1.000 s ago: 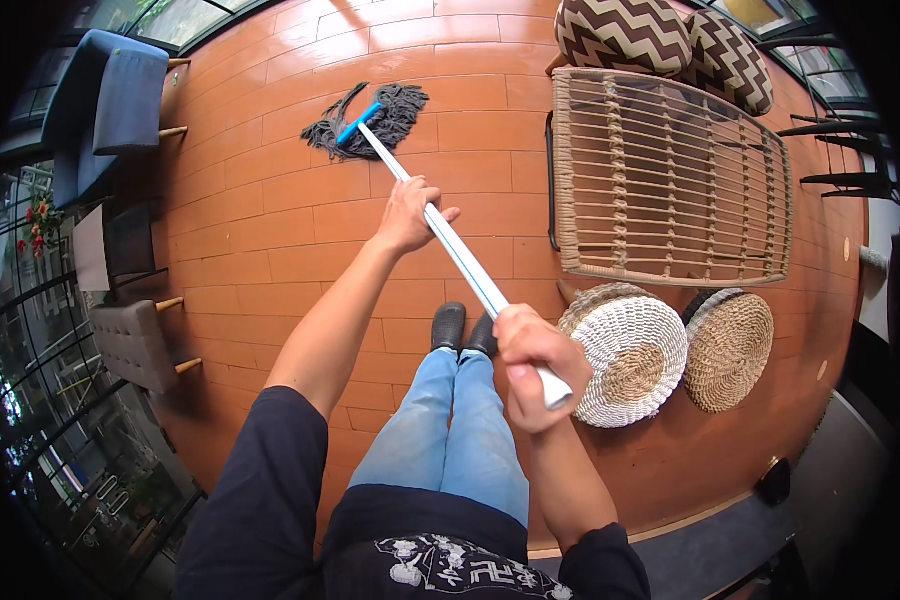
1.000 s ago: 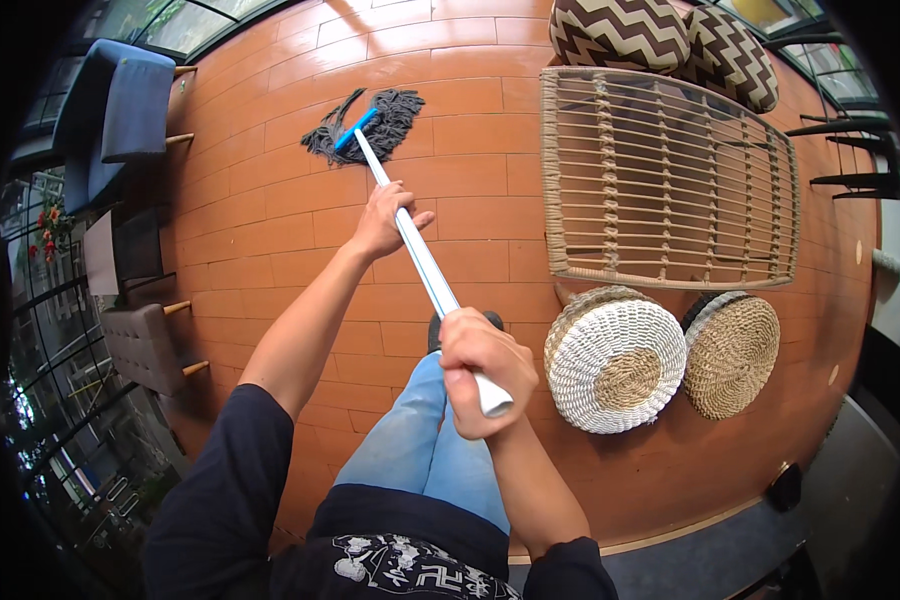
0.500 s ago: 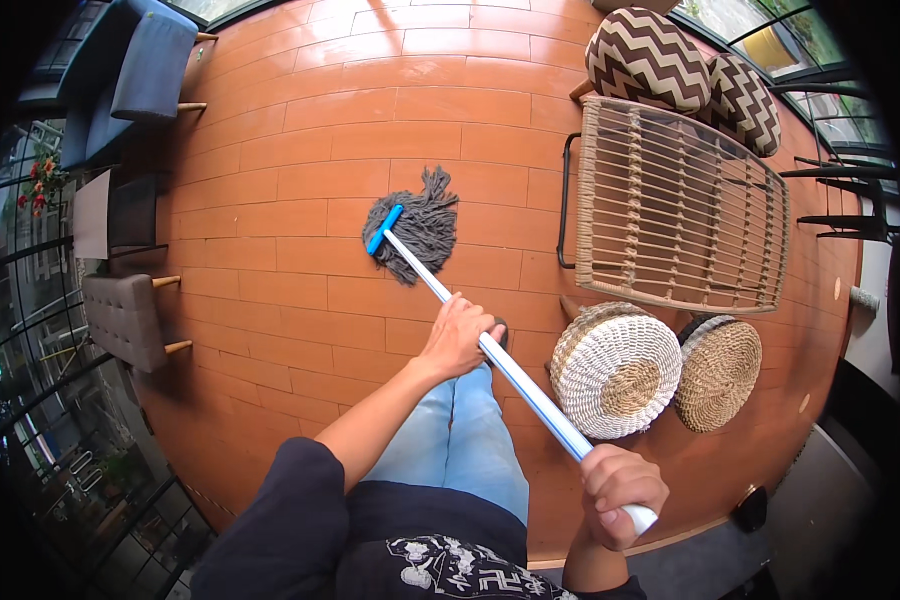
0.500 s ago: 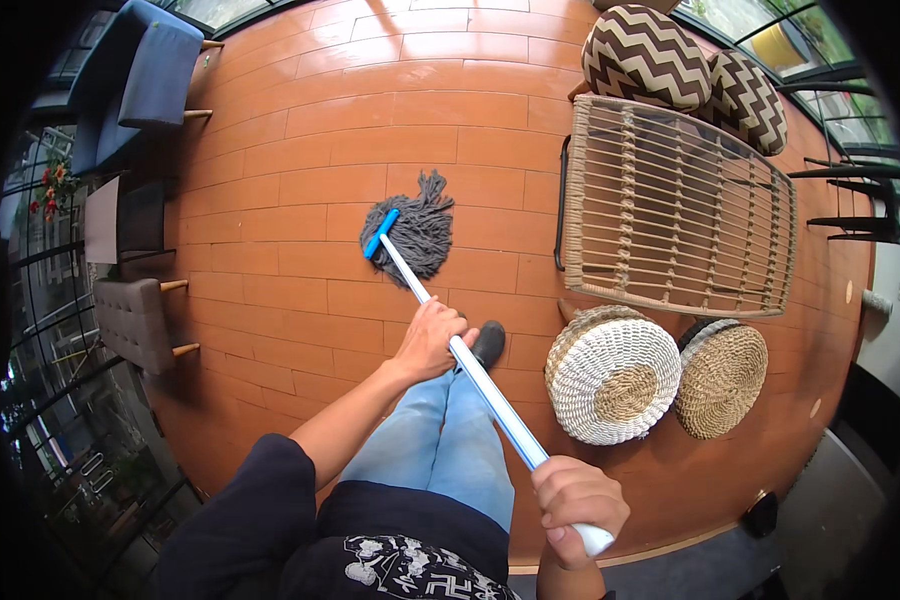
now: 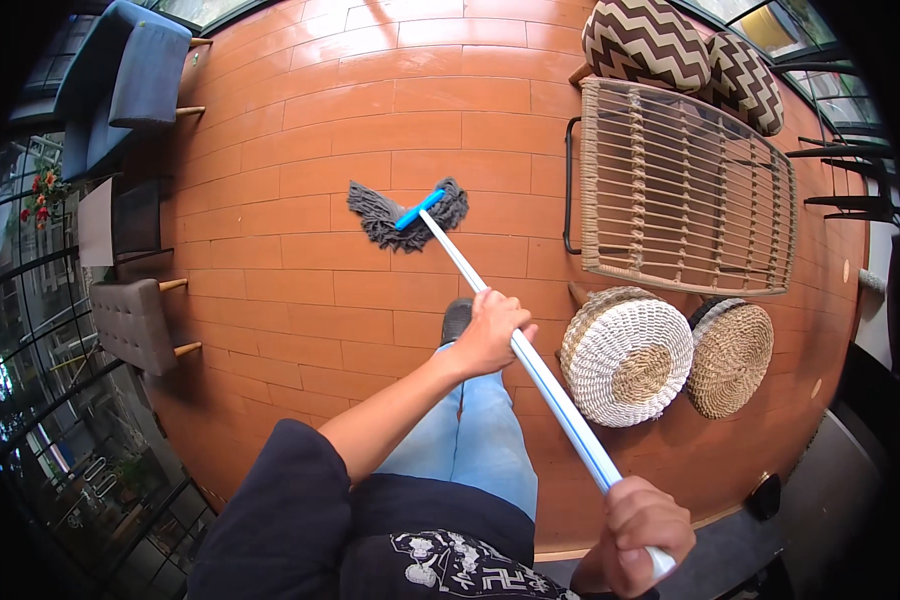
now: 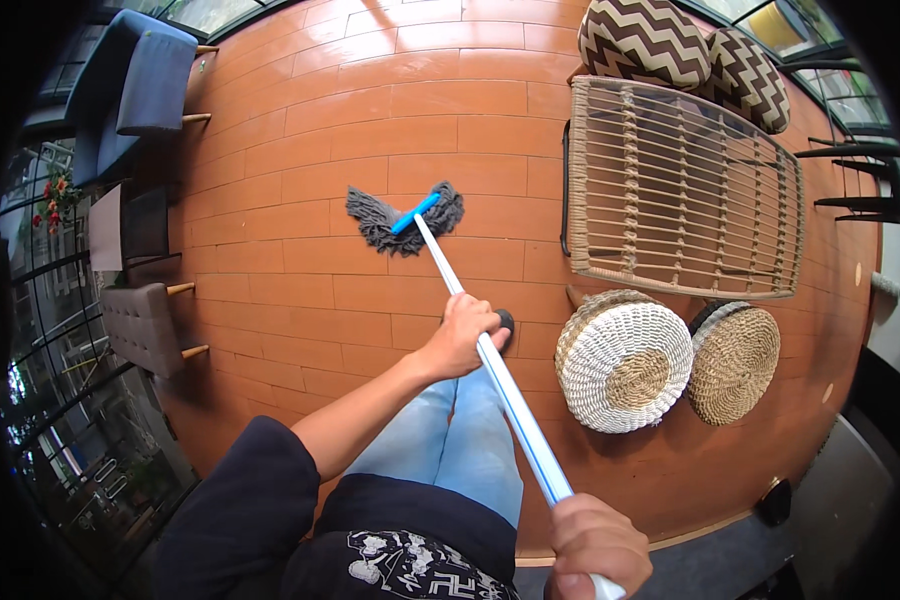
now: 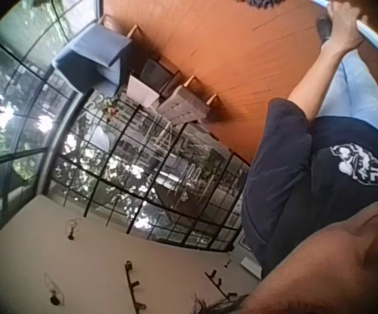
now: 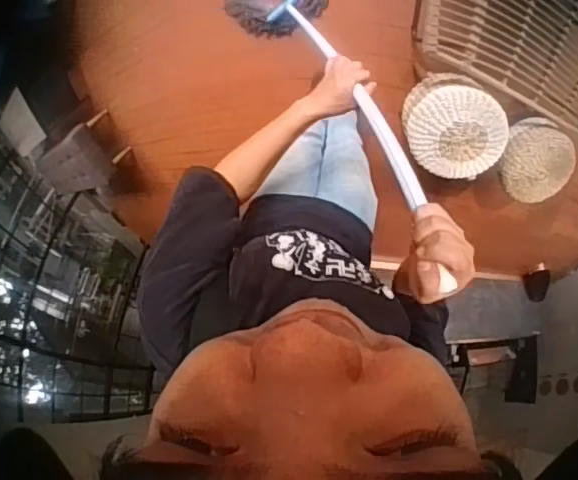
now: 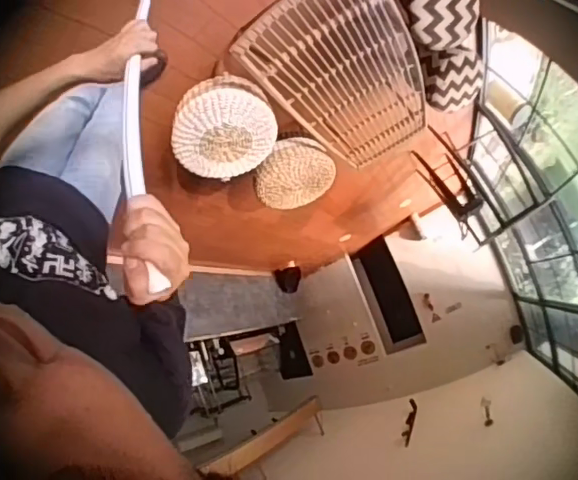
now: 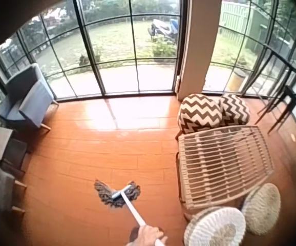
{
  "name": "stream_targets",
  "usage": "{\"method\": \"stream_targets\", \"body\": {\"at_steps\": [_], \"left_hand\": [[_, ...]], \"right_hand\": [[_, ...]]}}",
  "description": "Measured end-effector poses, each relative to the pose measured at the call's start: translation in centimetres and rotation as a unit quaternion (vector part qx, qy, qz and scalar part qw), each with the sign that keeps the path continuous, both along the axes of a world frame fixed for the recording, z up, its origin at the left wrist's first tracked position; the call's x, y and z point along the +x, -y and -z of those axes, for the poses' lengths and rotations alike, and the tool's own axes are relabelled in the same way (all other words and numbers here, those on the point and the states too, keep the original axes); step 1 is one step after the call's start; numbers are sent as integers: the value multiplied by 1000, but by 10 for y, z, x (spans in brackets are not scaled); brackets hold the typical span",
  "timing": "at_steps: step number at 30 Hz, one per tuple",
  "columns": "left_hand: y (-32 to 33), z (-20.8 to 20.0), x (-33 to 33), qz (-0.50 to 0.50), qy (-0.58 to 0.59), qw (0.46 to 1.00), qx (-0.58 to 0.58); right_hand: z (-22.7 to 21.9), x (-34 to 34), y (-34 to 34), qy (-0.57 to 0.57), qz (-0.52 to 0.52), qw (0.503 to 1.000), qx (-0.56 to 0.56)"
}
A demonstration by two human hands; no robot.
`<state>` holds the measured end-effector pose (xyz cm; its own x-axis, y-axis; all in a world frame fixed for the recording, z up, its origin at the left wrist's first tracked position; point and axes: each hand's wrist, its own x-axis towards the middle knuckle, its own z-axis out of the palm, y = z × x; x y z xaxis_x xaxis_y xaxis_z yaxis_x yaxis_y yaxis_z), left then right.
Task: Mopping the wooden floor in the seating area of a cafe.
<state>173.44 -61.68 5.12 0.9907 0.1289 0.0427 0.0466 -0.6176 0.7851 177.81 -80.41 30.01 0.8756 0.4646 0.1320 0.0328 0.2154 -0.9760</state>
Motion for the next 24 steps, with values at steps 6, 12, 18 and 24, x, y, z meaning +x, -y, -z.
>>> {"method": "stream_targets", "body": {"at_steps": [6, 12, 18, 24], "left_hand": [[31, -31, 51, 157, 19, 987, -8], [-22, 37, 79, 30, 6, 999, 37], [-16, 45, 104, 126, 8, 992, 25], [73, -22, 72, 236, -64, 967, -75]], "right_hand": [[-28, 3, 19, 39, 127, 991, 32], [69, -10, -17, 77, 141, 985, 57], [67, -8, -5, 57, 157, 986, -10], [-41, -11, 35, 56, 185, 981, -29]]}}
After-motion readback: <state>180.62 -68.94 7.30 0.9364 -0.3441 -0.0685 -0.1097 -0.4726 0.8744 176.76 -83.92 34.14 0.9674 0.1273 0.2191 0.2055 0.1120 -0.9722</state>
